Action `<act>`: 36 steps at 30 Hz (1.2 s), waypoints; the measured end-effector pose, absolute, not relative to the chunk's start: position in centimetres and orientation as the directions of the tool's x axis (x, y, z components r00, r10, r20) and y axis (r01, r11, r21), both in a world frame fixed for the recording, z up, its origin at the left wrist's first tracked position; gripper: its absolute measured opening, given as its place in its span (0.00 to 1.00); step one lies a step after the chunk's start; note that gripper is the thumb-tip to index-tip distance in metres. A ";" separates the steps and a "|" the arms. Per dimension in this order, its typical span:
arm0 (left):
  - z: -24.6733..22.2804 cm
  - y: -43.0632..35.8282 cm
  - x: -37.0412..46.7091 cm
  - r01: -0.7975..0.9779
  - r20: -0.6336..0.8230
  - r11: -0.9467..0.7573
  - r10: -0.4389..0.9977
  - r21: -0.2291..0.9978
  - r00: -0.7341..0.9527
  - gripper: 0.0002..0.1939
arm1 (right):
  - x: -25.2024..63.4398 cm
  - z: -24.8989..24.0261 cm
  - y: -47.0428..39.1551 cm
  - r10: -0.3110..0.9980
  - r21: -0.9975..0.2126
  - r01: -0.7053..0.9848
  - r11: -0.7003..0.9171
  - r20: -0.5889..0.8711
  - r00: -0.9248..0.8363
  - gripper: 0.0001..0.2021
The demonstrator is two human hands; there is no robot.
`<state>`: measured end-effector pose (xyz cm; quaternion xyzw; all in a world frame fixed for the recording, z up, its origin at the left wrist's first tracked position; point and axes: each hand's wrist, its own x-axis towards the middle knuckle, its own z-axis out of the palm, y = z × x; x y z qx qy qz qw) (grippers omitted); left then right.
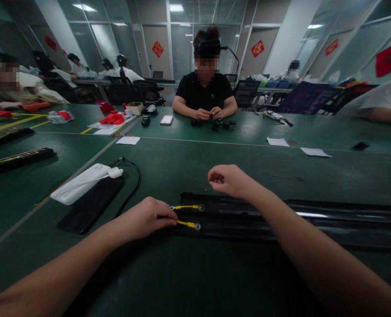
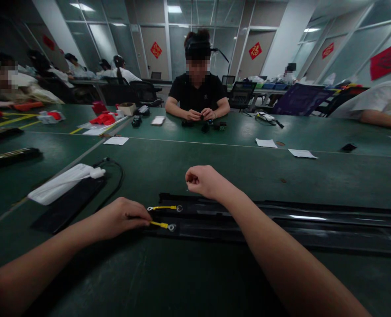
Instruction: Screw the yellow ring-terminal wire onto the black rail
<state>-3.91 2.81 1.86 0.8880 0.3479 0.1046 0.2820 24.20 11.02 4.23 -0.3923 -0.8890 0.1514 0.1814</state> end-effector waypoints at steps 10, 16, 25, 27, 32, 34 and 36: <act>1.6 2.4 -3.4 0.573 -0.023 -0.656 0.648 0.491 0.761 0.08 | 22.7 6.2 4.5 0.567 -0.379 0.504 0.776 0.069 -0.821 0.04; 1.9 2.2 -3.3 0.571 -0.018 -0.686 0.633 0.451 0.774 0.08 | 21.9 5.5 3.1 0.474 -0.273 0.446 0.853 0.043 -0.880 0.03; 1.7 2.3 -3.8 0.584 -0.013 -0.730 0.621 0.356 0.784 0.07 | 22.0 5.0 4.5 0.402 -0.305 0.382 0.872 0.003 -0.915 0.05; 1.7 2.3 -3.9 0.588 -0.021 -0.736 0.619 0.335 0.785 0.08 | 21.9 4.8 4.6 0.385 -0.302 0.365 0.881 0.006 -0.923 0.06; 2.3 2.3 -4.2 0.543 -0.013 -0.746 0.584 0.385 0.811 0.11 | 21.9 4.2 4.6 0.379 -0.300 0.354 0.886 0.029 -0.925 0.05; 2.6 2.2 -4.2 0.532 -0.012 -0.742 0.578 0.407 0.816 0.12 | 21.8 4.1 4.6 0.381 -0.291 0.355 0.888 0.035 -0.924 0.06; 2.8 2.2 -4.2 0.539 -0.028 -0.734 0.581 0.413 0.814 0.13 | 21.8 4.0 4.5 0.383 -0.283 0.359 0.889 0.034 -0.923 0.06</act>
